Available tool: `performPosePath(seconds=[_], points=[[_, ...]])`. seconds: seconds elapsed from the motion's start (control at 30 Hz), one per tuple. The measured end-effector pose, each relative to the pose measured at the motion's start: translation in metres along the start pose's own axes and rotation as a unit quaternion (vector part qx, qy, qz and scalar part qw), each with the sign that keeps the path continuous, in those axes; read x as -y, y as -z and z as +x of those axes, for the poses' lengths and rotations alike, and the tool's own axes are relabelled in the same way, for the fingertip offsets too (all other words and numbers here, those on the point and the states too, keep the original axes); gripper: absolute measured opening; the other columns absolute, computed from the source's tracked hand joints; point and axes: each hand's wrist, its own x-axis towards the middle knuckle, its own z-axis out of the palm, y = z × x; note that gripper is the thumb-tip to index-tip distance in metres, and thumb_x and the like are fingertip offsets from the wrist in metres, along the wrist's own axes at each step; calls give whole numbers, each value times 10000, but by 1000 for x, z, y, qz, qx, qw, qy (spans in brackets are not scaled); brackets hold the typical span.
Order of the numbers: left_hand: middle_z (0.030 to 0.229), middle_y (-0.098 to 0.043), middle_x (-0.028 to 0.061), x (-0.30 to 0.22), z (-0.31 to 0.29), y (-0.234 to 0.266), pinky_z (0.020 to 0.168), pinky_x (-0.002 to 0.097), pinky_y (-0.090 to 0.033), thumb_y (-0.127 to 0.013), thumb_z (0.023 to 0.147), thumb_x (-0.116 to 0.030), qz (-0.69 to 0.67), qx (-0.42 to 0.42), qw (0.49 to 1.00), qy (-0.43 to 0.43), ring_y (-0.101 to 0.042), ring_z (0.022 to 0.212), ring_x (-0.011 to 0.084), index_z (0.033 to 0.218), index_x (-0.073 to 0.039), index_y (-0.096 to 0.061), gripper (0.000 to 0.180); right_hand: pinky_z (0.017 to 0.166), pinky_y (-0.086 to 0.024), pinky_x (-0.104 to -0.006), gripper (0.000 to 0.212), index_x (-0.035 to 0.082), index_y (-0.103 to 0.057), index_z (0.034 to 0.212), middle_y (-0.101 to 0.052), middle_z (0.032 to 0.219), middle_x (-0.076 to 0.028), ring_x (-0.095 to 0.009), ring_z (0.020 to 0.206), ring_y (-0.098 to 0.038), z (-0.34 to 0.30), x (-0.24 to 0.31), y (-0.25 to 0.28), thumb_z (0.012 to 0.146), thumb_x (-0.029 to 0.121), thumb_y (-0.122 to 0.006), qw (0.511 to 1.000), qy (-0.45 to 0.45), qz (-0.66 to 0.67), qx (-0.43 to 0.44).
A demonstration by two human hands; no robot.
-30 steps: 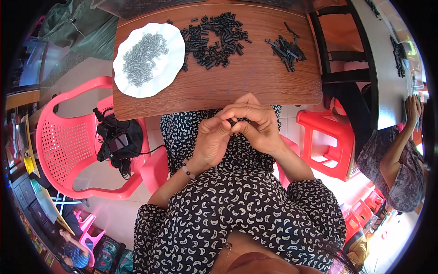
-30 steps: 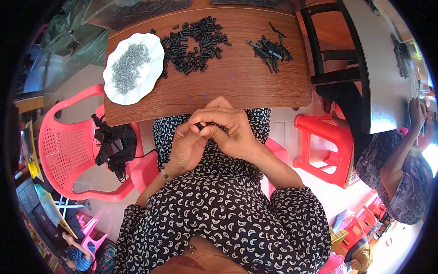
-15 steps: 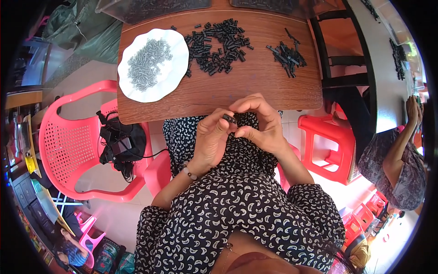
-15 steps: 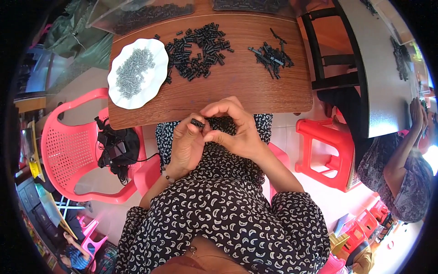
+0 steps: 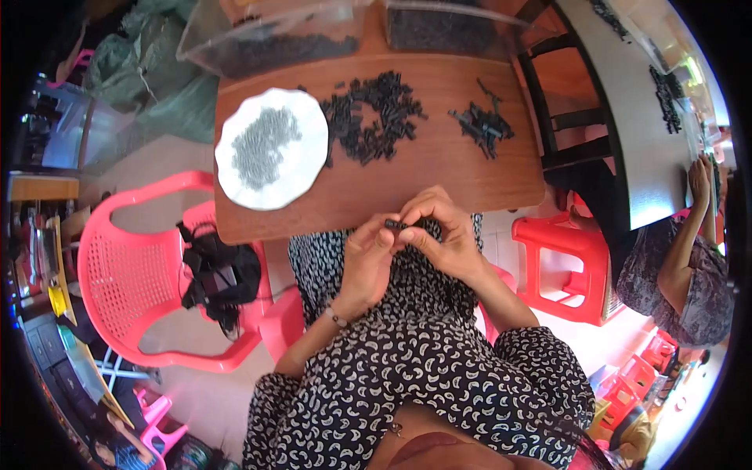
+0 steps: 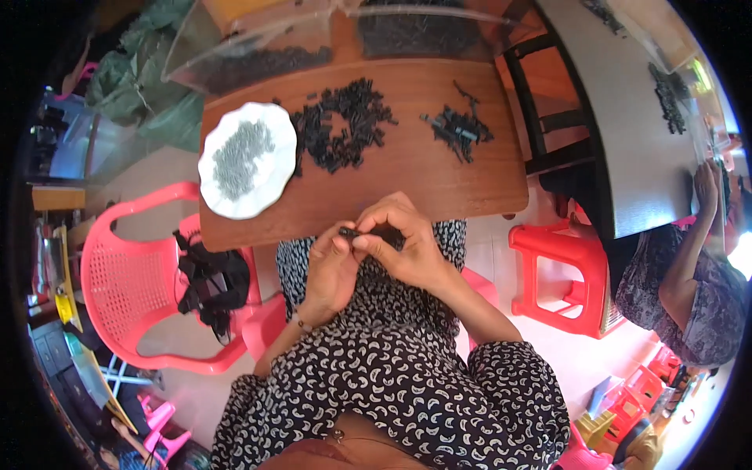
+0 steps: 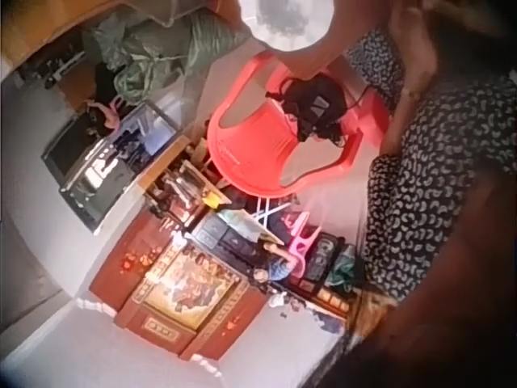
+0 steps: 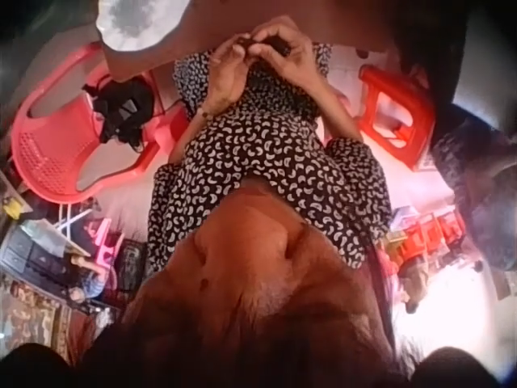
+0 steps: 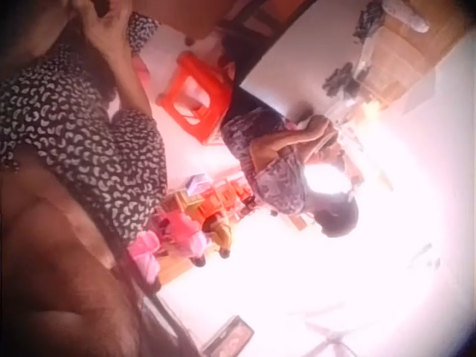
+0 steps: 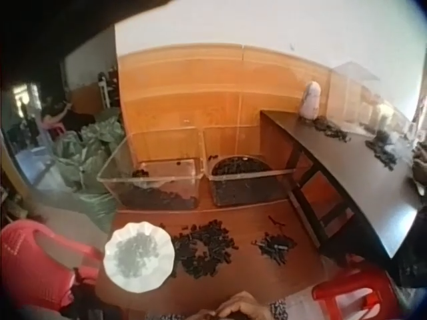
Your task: The person assembles small plastic components by hand, inserting tiny beads into them.
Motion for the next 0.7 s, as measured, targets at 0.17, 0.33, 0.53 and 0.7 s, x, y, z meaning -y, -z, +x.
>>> performPosePath(seconds=[0.17, 0.33, 0.53, 0.7], points=[[941, -600, -22, -6, 7, 1, 772, 239, -446, -575, 953, -295, -56, -37, 997, 24, -528, 811, 80, 1178, -58, -608, 329, 771, -452, -322, 138, 48, -638, 849, -645, 840, -48, -194, 831, -562, 27, 1, 8, 767, 72, -747, 997, 52, -50, -34], [863, -593, -13, -17, 14, 9, 728, 246, -466, -569, 960, -259, -124, -54, 986, 92, -532, 771, 92, 1115, -40, -628, 275, 763, -468, -350, 151, 43, -642, 827, -644, 819, -79, -258, 848, -595, 103, 32, 47, 749, 124, -742, 946, 186, -238, -119], [857, -609, 2, -20, 14, 6, 700, 252, -473, -578, 955, -253, -142, -72, 982, 104, -547, 753, 102, 1096, -29, -629, 270, 741, -465, -386, 142, 62, -657, 841, -644, 799, -82, -284, 861, -550, 227, 34, 101, 776, 172, -719, 838, 275, -396, -257], [845, -603, 3, -21, 14, 6, 691, 253, -465, -579, 954, -257, -146, -74, 980, 113, -534, 742, 107, 1105, -36, -618, 271, 737, -475, -395, 149, 69, -676, 882, -664, 796, -90, -304, 851, -561, 245, 20, 108, 787, 179, -708, 811, 258, -441, -286]])
